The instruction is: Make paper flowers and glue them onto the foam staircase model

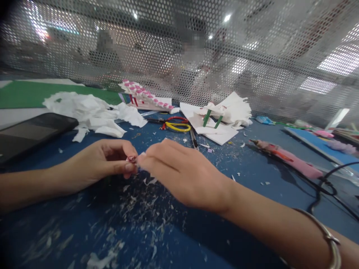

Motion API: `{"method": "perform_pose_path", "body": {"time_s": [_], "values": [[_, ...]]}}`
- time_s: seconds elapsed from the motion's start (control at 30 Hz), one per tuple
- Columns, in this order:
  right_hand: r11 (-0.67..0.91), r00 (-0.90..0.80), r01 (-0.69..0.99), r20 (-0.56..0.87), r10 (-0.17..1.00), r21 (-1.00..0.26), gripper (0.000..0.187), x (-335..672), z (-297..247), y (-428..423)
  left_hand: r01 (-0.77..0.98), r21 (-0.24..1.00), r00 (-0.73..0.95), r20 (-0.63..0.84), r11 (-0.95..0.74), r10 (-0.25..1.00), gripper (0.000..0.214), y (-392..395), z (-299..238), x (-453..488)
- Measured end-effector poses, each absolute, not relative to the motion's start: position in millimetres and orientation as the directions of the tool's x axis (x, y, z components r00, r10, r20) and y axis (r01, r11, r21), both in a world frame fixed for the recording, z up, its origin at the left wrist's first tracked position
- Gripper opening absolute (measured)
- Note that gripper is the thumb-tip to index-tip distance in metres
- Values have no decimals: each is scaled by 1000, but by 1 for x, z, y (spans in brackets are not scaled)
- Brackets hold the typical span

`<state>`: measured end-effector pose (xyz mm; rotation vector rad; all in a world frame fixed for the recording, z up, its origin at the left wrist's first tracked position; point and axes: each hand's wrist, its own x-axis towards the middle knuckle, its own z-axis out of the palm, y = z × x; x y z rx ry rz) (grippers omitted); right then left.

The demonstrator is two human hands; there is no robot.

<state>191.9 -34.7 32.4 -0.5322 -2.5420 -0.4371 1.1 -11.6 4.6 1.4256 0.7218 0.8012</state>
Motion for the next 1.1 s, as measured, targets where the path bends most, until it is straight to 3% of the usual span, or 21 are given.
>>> {"method": "perform_pose_path", "body": {"time_s": [0.1,0.2,0.27,0.43,0.6,0.63,0.7,0.77,0.9,0.97,1.1], "values": [[862,-762,481,561,322,158,20,192,33,-36,-55,998,600,28,6,799,11,-12,5,2],[922,-810,362,537,238,138,32,190,30,-38,-18,1000,617,20,-11,786,9,-12,5,2],[936,-832,304,529,169,178,38,190,27,-36,4,1000,610,20,-28,792,9,-12,6,3],[909,-860,281,501,97,306,32,195,29,-31,0,1000,607,14,-18,795,10,-13,7,2],[870,-836,354,533,131,342,24,193,31,-40,-2,1000,626,7,-8,780,8,-16,6,1],[845,-815,416,549,185,334,21,193,30,-41,0,1000,625,8,-10,780,7,-17,5,1],[847,-863,296,504,40,441,22,195,28,-41,-8,1000,627,12,-9,779,9,-18,5,1],[830,-866,318,497,57,458,25,196,26,-39,-14,1000,634,13,-6,774,10,-19,5,1],[860,-818,371,562,123,350,24,195,24,-38,47,997,611,17,-58,791,9,-20,4,1],[864,-839,366,525,144,347,28,193,26,-37,86,992,589,20,-87,808,9,-21,4,1],[833,-817,475,493,298,284,26,192,38,-39,89,992,589,22,-91,808,11,-23,4,1]]}}
